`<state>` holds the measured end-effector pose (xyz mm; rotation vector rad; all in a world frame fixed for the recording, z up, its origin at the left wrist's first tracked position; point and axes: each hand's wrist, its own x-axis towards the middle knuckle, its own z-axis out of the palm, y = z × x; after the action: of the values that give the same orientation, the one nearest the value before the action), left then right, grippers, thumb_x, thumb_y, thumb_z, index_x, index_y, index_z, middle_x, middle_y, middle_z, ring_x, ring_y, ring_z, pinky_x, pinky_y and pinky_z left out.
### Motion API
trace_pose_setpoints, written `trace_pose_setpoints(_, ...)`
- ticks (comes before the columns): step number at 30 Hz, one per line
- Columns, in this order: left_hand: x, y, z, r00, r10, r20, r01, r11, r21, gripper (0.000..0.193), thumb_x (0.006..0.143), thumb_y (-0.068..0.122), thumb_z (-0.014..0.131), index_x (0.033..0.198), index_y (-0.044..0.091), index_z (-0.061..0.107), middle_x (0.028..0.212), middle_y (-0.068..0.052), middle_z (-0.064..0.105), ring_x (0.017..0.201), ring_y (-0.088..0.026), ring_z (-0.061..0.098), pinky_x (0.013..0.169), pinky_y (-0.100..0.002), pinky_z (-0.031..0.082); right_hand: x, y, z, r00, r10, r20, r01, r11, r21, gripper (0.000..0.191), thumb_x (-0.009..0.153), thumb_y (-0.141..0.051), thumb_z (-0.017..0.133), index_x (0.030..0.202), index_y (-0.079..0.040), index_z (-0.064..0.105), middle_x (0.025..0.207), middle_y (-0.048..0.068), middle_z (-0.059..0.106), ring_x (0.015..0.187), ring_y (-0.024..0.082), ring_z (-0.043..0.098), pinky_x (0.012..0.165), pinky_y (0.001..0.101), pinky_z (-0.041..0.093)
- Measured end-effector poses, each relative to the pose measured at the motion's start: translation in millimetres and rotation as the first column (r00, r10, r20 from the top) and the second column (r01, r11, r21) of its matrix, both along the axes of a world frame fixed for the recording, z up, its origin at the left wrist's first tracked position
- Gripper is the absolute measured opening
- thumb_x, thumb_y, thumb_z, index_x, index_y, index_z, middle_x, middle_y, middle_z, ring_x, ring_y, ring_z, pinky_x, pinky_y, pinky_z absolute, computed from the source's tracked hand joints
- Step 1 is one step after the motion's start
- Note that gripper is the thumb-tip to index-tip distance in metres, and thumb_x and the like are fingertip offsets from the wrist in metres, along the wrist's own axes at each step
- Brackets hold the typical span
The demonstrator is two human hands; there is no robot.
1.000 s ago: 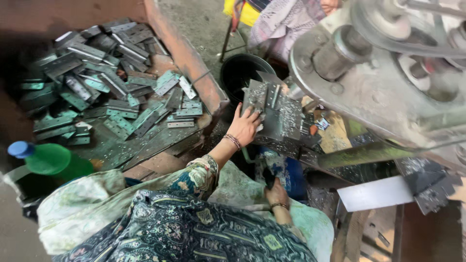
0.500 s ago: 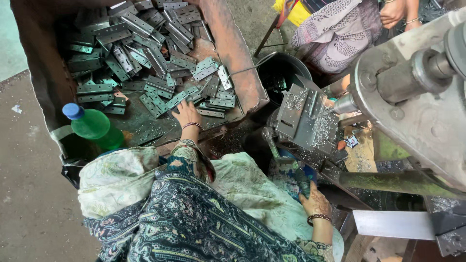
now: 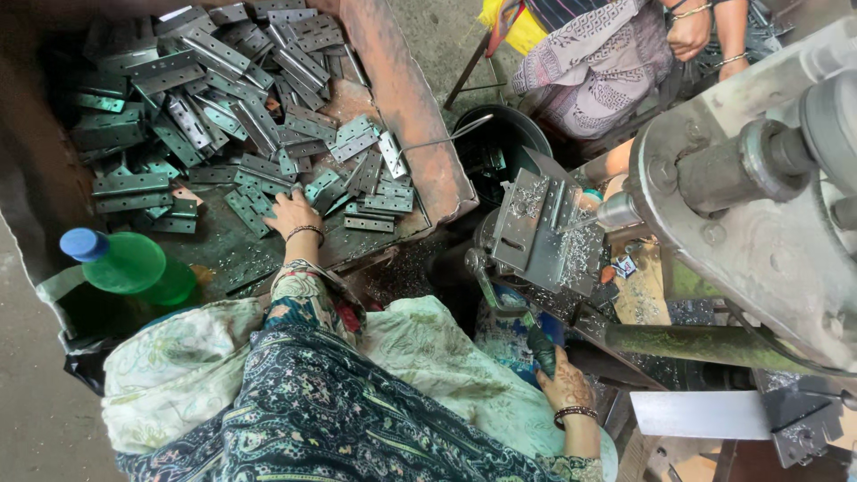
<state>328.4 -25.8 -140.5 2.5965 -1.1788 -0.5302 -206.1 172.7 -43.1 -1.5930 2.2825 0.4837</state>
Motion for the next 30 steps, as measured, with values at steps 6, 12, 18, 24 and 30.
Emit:
trace_pose_setpoints(6,-15.0,-3.4,-4.7,0.995,0.088,0.035,-0.076,0.964,-0.254,0.034,0.095,0.005,0.063,0.128,0.014,0.066,0.123,-0.017,0.062,0.111,-0.038,0.061,0.088,-0.053,0.054,5.1,-2.8,2.0,0.999,-0.038,0.025,0.037,0.999,0.03,0.082,0.083,-0.038,0.071,0.156,-0.023,0.036,0.129,0.017,0.069,0.119,0.037,0.068,0.103,0.0488,0.054)
trace_pose_setpoints(12,-34.0,1.7,1.7,0.977,0.09,-0.194,-0.186,0.804,-0.565,0.046,0.072,0.001,0.076,0.117,0.004,0.07,0.103,-0.024,0.066,0.093,-0.045,0.065,0.084,-0.051,0.054,5.5,0.4,-1.0,0.999,0.006,0.052,-0.006,1.0,-0.004,0.077,0.085,-0.041,0.072,0.152,-0.022,0.037,0.128,0.017,0.069,0.117,0.038,0.067,0.1,0.0496,0.055)
trace_pose_setpoints(18,-81.9,-22.2,46.9,0.8,-0.105,-0.591,-0.367,0.693,-0.62,0.057,0.068,0.002,0.085,0.122,0.003,0.069,0.099,-0.009,0.073,0.086,-0.023,0.071,0.08,-0.036,0.056,7.0,2.5,-4.1,0.999,0.006,0.05,-0.006,1.0,0.005,0.074,0.086,-0.041,0.073,0.148,-0.019,0.039,0.126,0.016,0.069,0.115,0.038,0.067,0.099,0.0482,0.055)
trace_pose_setpoints(24,-187.9,-6.1,113.9,0.598,-0.452,-0.662,-0.436,0.509,-0.742,0.057,0.078,-0.001,0.08,0.133,0.002,0.065,0.095,-0.005,0.066,0.082,-0.014,0.061,0.074,-0.028,0.054,14.0,3.8,-1.6,0.997,0.01,0.083,-0.003,0.996,-0.084,0.073,0.085,-0.039,0.075,0.145,-0.017,0.042,0.122,0.016,0.07,0.114,0.035,0.068,0.096,0.0466,0.056)
trace_pose_setpoints(30,-341.6,57.1,141.7,0.575,-0.815,0.071,0.72,0.463,-0.517,0.064,0.069,0.025,0.085,0.127,0.01,0.062,0.129,-0.018,0.055,0.121,-0.038,0.051,0.097,-0.05,0.044,17.3,3.2,0.9,0.997,-0.003,0.075,0.006,0.999,-0.045,0.068,0.088,-0.038,0.073,0.144,-0.013,0.044,0.122,0.017,0.07,0.115,0.035,0.068,0.097,0.0447,0.056)
